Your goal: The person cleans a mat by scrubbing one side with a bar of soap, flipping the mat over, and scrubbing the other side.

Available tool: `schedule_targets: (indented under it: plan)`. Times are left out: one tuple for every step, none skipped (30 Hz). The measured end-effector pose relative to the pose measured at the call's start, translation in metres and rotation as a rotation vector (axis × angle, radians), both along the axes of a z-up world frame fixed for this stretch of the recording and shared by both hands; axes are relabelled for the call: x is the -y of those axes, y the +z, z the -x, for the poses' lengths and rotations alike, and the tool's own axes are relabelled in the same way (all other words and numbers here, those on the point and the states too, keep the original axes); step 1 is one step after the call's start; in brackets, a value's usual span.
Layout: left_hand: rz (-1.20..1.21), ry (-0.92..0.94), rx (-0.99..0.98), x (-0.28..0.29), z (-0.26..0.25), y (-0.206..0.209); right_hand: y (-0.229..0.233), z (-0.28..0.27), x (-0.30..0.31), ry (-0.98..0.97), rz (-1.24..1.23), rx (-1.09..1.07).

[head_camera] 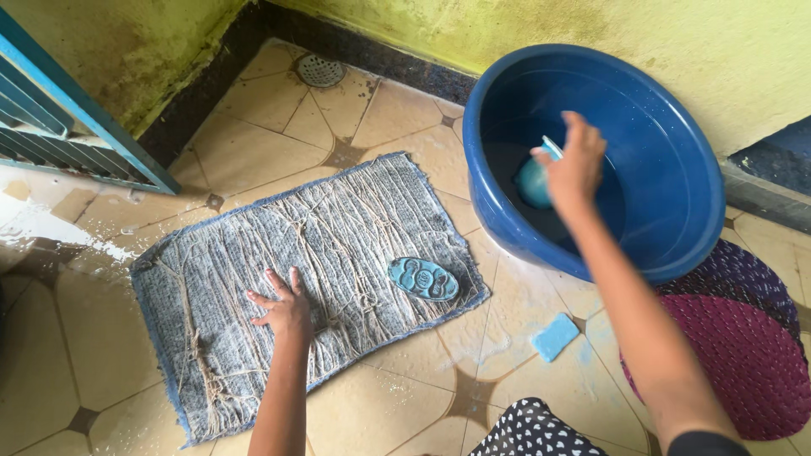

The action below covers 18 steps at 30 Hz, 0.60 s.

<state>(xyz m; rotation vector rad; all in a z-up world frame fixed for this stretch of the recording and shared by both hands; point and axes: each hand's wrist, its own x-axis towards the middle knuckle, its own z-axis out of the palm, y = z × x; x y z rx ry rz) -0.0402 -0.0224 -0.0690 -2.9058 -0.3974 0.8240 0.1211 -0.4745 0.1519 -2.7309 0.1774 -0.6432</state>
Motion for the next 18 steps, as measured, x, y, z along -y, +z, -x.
schedule_targets:
  plan:
    - [-0.005,-0.002,0.007,-0.001,0.0,-0.004,-0.016,-0.028,0.037,-0.063,-0.009,-0.041]
    - [-0.01,-0.004,0.015,-0.001,-0.002,-0.009,-0.035,-0.05,0.075,-0.125,-0.017,-0.083]
    - [-0.012,0.003,0.013,-0.002,-0.003,-0.015,-0.057,-0.063,0.11,-0.154,-0.014,-0.227]
    - [-0.019,0.006,0.052,-0.002,-0.004,-0.022,-0.075,-0.074,0.139,-0.182,-0.009,-0.371]
    - [-0.027,0.011,0.086,-0.003,-0.001,-0.03,-0.091,-0.077,0.16,-0.172,-0.009,-0.378]
    - [-0.03,0.021,0.079,-0.002,0.001,-0.039,-0.105,-0.072,0.172,-0.197,-0.14,-0.475]
    - [-0.048,0.026,0.149,-0.002,0.001,-0.046,-0.116,-0.07,0.172,-0.22,-0.278,-0.57]
    - [-0.067,0.03,0.219,-0.001,0.002,-0.052,-0.117,-0.073,0.166,-0.209,-0.283,-0.577]
    - [-0.078,0.037,0.213,-0.003,0.003,-0.056,-0.113,-0.076,0.161,-0.215,-0.317,-0.588]
    - [-0.065,0.04,0.221,-0.003,0.002,-0.058,-0.109,-0.075,0.15,-0.222,-0.351,-0.599]
    - [-0.05,0.046,0.23,-0.002,0.001,-0.059,-0.103,-0.075,0.137,-0.21,-0.354,-0.606]
    - [-0.06,0.056,0.225,-0.003,0.002,-0.058,-0.094,-0.073,0.126,-0.146,-0.221,-0.46]
    - [-0.021,0.053,0.193,-0.004,0.002,-0.055,-0.086,-0.069,0.112,-0.085,-0.09,-0.313]
    - [0.019,0.05,0.16,-0.004,0.002,-0.053,-0.078,-0.061,0.097,-0.078,-0.094,-0.238]
    - [0.008,0.058,0.159,-0.005,-0.002,-0.05,-0.065,-0.053,0.088,-0.071,-0.101,-0.159]
    - [0.073,0.101,0.119,-0.006,-0.006,-0.048,-0.052,-0.045,0.079,-0.025,0.037,-0.106]
    - [0.141,0.144,0.08,-0.008,-0.012,-0.047,-0.04,-0.037,0.067,0.022,0.178,-0.05]
    - [0.113,0.07,0.085,-0.009,-0.026,-0.046,-0.028,-0.03,0.056,0.145,0.224,0.14]
